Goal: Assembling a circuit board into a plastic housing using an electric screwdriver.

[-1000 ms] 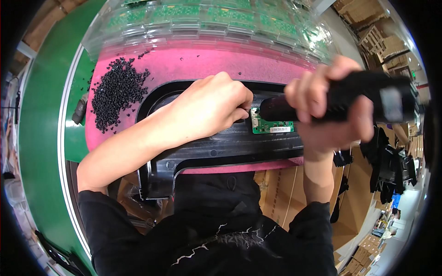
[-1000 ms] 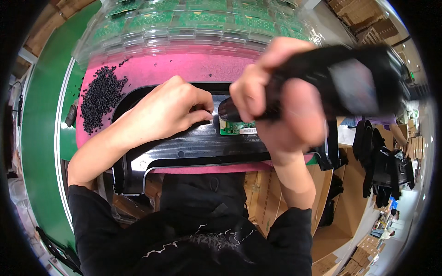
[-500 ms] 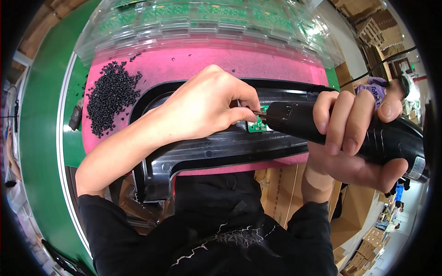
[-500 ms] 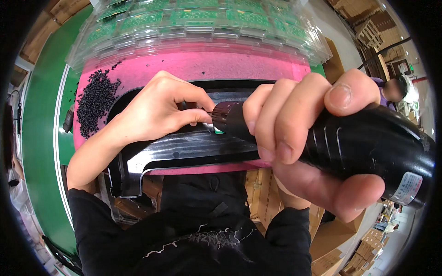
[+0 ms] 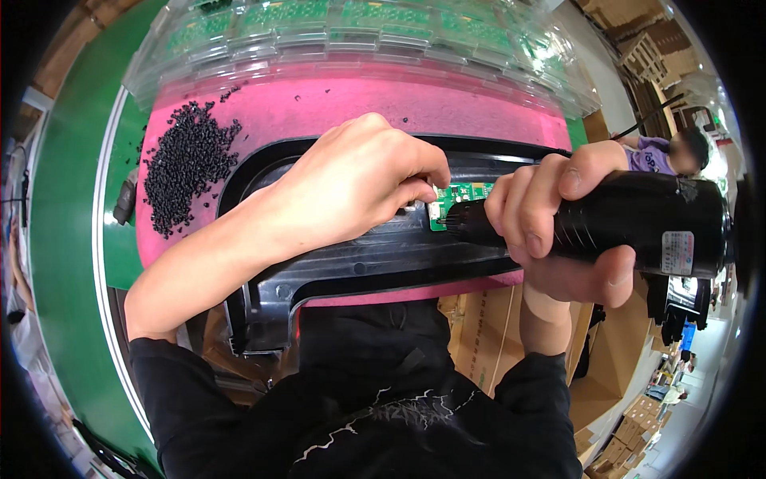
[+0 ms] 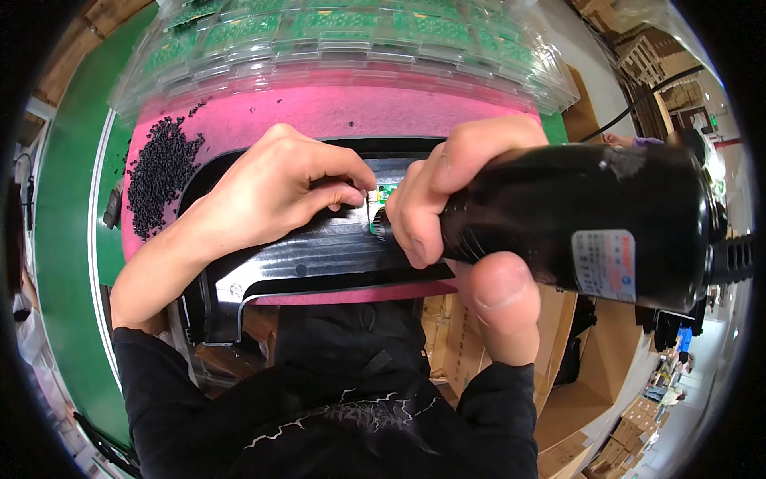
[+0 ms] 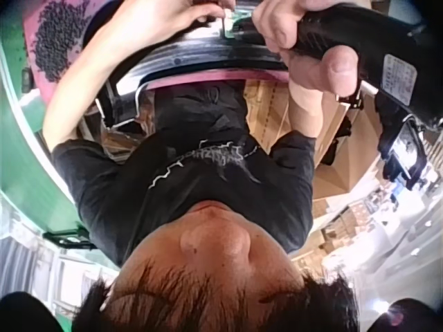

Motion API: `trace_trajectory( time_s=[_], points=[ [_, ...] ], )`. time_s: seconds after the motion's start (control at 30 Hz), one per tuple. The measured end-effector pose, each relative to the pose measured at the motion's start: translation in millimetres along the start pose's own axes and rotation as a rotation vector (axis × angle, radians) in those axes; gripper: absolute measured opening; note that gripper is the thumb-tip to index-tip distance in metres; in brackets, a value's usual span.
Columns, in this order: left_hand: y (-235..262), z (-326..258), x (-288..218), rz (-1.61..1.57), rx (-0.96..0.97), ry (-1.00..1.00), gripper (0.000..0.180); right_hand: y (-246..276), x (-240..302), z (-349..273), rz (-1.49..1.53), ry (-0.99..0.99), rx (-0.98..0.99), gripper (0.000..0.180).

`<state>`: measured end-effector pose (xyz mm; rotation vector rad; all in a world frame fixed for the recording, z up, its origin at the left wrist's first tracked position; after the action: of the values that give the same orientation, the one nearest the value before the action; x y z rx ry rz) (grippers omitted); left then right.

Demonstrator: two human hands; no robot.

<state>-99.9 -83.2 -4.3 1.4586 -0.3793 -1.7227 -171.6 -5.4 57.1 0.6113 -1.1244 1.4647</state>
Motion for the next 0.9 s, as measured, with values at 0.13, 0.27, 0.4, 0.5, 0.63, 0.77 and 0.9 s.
trace_trajectory(
  time_s=[0.13,0.27,0.4,0.5,0.63,0.77,0.9],
  points=[
    [3,0,4,0.005,-0.025,0.033,0.013,-2,-6,5,0.014,-0.026,0.051,0.058],
    [4,1,7,0.001,-0.034,0.060,0.010,-4,-7,10,0.056,-0.039,0.102,0.057],
    [4,-4,5,0.093,-0.033,0.021,0.011,-9,-4,6,0.098,0.060,0.132,0.058],
    [3,-5,0,0.219,-0.040,-0.005,0.019,-8,-9,5,0.177,0.048,0.169,0.061],
    [1,-6,-4,0.247,0.001,0.000,0.019,-15,-12,11,0.142,0.024,0.215,0.058],
    [2,-6,1,0.214,-0.007,0.028,0.016,-16,-20,14,0.173,-0.032,0.266,0.062],
    [1,-8,0,0.198,-0.008,-0.005,0.014,-20,-23,19,0.291,-0.072,0.386,0.061]
  ],
)
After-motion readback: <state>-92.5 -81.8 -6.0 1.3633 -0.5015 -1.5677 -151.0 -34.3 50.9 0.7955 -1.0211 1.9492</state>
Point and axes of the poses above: each hand's wrist, its own z-axis towards the middle knuckle, its own y-axis out of the back of the hand, x = y × z, the point moved 10 cm from there along z, towards the middle knuckle, and after that the axes turned 12 degrees about z, right-handed, at the moved point
